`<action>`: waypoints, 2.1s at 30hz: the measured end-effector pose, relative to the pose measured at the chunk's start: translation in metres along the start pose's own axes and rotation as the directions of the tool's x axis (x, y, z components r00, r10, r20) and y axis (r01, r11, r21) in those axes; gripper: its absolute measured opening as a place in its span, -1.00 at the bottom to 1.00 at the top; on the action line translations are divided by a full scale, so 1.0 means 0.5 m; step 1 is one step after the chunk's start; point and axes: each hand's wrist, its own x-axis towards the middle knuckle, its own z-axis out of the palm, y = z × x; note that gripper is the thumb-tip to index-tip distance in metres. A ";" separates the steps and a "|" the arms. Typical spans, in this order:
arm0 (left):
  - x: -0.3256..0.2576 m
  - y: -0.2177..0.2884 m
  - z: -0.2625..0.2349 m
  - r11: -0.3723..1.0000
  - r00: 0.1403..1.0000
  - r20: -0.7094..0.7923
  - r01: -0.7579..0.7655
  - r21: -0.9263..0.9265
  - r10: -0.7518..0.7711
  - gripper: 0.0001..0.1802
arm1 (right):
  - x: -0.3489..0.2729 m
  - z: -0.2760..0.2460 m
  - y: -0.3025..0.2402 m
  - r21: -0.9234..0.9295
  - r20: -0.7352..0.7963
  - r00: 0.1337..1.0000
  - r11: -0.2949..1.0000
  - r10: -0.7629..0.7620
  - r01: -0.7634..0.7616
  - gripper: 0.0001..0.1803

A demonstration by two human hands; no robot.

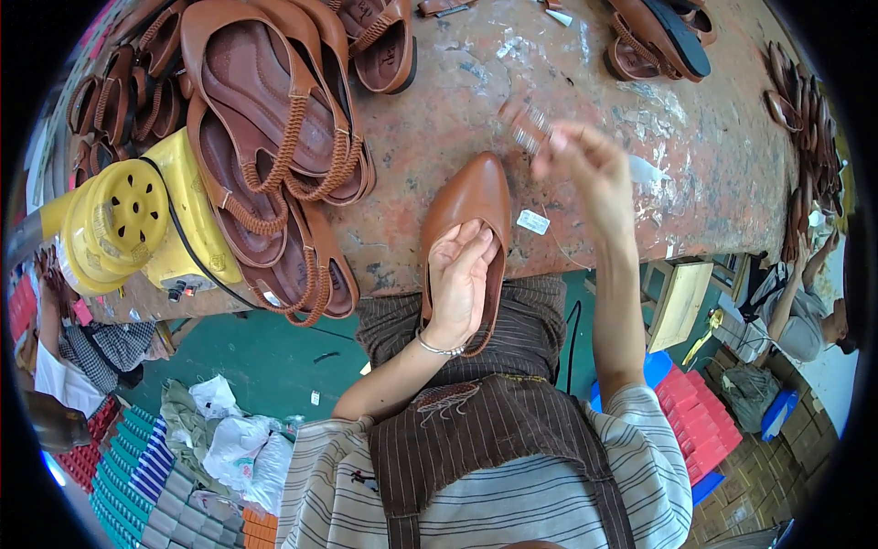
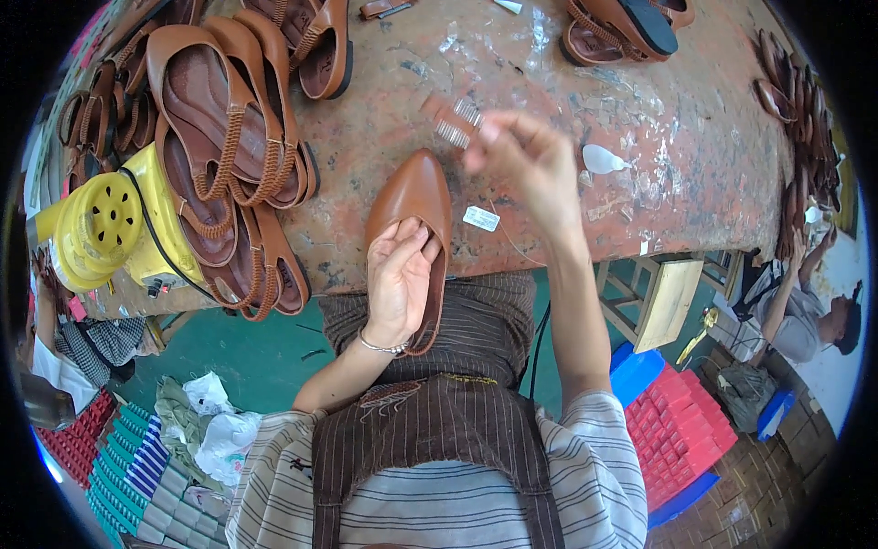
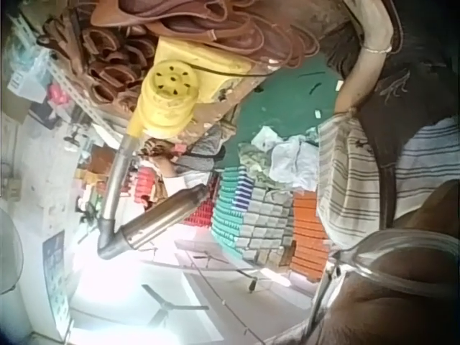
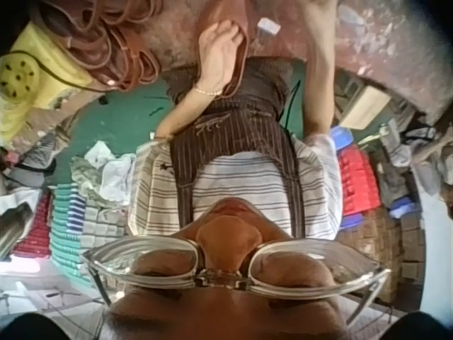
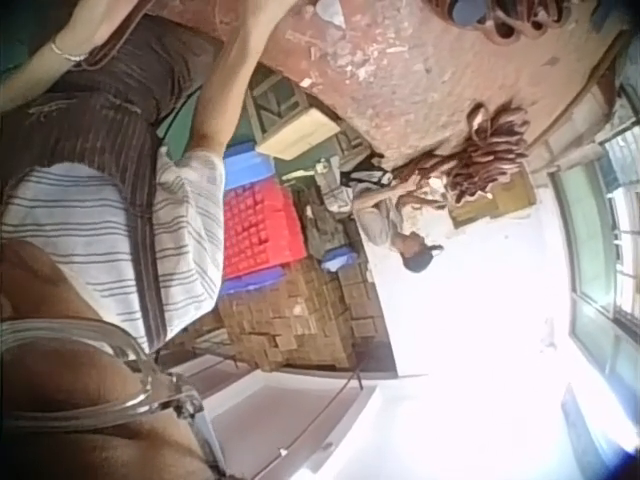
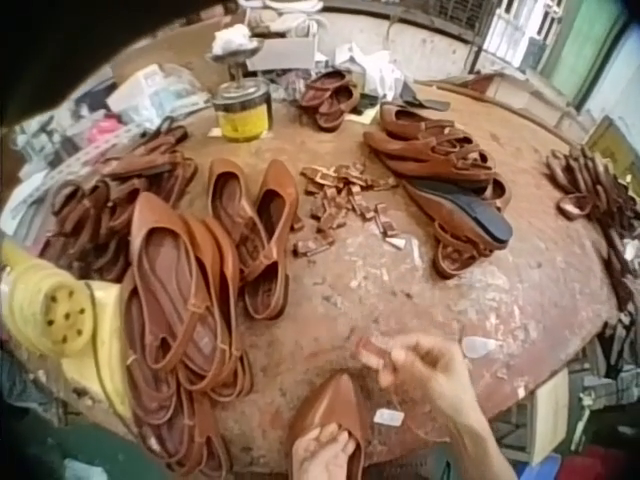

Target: Applying glue and attaching decorative buckles/ornaments to brown flat shoes.

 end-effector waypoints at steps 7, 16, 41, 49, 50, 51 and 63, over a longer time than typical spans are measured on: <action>0.004 0.011 0.037 0.996 0.999 0.052 -0.011 0.090 0.006 -0.77 | -0.076 0.030 0.035 0.067 0.218 0.967 0.986 0.132 -0.150 -0.84; 0.005 0.015 0.038 0.994 0.998 0.062 -0.023 0.107 0.017 -0.73 | -0.064 0.038 0.039 -0.070 0.177 0.977 0.991 0.123 -0.112 -0.87; -0.083 0.049 0.105 0.980 0.977 -0.123 0.184 0.077 -0.174 -0.94 | -0.140 0.004 0.147 -0.170 -0.396 0.859 0.946 -0.323 0.278 -0.63; -0.132 0.110 0.160 0.888 0.820 0.432 0.452 -0.084 -0.377 -0.53 | -0.141 0.005 0.174 -0.322 -0.375 0.827 0.895 -0.419 0.308 -0.60; -0.131 0.138 0.200 0.891 0.816 0.440 0.448 -0.070 -0.375 -0.53 | -0.139 0.006 0.170 -0.316 -0.380 0.820 0.893 -0.429 0.321 -0.60; -0.131 0.168 0.238 0.946 0.872 0.376 0.320 0.046 -0.313 -0.61 | -0.137 0.011 0.163 -0.343 -0.362 0.789 0.858 -0.496 0.382 -0.60; 0.112 0.703 0.371 -0.055 0.582 0.390 -0.509 0.859 0.713 -0.69 | -0.141 0.005 0.159 -0.418 -0.294 0.776 0.806 -0.557 0.420 -0.66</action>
